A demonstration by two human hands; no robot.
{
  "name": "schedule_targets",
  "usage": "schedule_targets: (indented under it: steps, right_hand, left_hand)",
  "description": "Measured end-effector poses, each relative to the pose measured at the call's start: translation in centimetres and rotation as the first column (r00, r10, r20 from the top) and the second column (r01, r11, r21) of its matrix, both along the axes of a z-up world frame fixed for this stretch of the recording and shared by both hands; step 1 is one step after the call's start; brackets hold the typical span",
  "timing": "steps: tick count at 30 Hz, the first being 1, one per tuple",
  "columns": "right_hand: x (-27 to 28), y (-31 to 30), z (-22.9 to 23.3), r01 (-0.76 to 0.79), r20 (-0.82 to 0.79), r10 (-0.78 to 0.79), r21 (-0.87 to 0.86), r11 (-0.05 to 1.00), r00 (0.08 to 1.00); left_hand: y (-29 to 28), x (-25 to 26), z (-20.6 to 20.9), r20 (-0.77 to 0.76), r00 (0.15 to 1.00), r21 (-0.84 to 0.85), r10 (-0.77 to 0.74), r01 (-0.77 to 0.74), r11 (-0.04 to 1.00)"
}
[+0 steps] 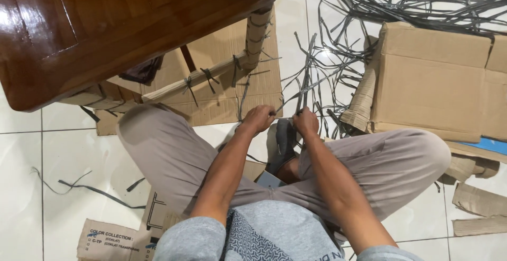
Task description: Wrap the legs of a wooden chair with cardboard and plastic strips for protection.
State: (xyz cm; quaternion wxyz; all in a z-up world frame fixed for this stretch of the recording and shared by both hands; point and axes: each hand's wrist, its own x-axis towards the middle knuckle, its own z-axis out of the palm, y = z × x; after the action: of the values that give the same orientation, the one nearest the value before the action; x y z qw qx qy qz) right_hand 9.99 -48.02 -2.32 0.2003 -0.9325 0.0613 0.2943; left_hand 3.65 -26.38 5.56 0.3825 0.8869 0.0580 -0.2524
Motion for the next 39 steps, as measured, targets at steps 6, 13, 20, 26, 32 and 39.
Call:
schedule_targets:
  steps: [6,13,20,26,32,39]
  right_hand:
    - [0.0,0.0,-0.3,-0.098,-0.002,0.098,-0.131,0.987,0.995]
    - [-0.4,-0.2,0.0,0.216,0.001,-0.217,0.087,0.973,0.976]
    - [0.4,-0.2,-5.0,0.438,0.009,-0.46,0.289,0.851,0.888]
    - [0.9,0.7,-4.3,0.51,-0.165,-0.584,0.702,0.496,0.795]
    - [1.1,1.6,-4.9,0.463,-0.109,-0.572,0.718,0.521,0.813]
    - [1.1,3.9,0.4,0.664,0.256,-0.76,0.372,0.648,0.598]
  left_hand:
    - [0.3,-0.7,0.5,-0.027,1.0,0.014,0.013,-0.012,1.0]
    - [0.0,-0.5,0.1,-0.065,0.998,0.015,0.007,-0.006,1.0]
    - [-0.1,-0.2,0.1,-0.077,0.997,0.021,-0.017,0.019,1.0]
    - [0.0,-0.4,-0.2,-0.037,0.998,-0.029,0.046,-0.047,0.998]
    - [0.3,-0.3,-0.8,0.021,0.996,-0.084,0.087,-0.085,0.993]
    - [0.7,-0.6,-0.7,0.027,0.991,-0.075,0.132,-0.13,0.989]
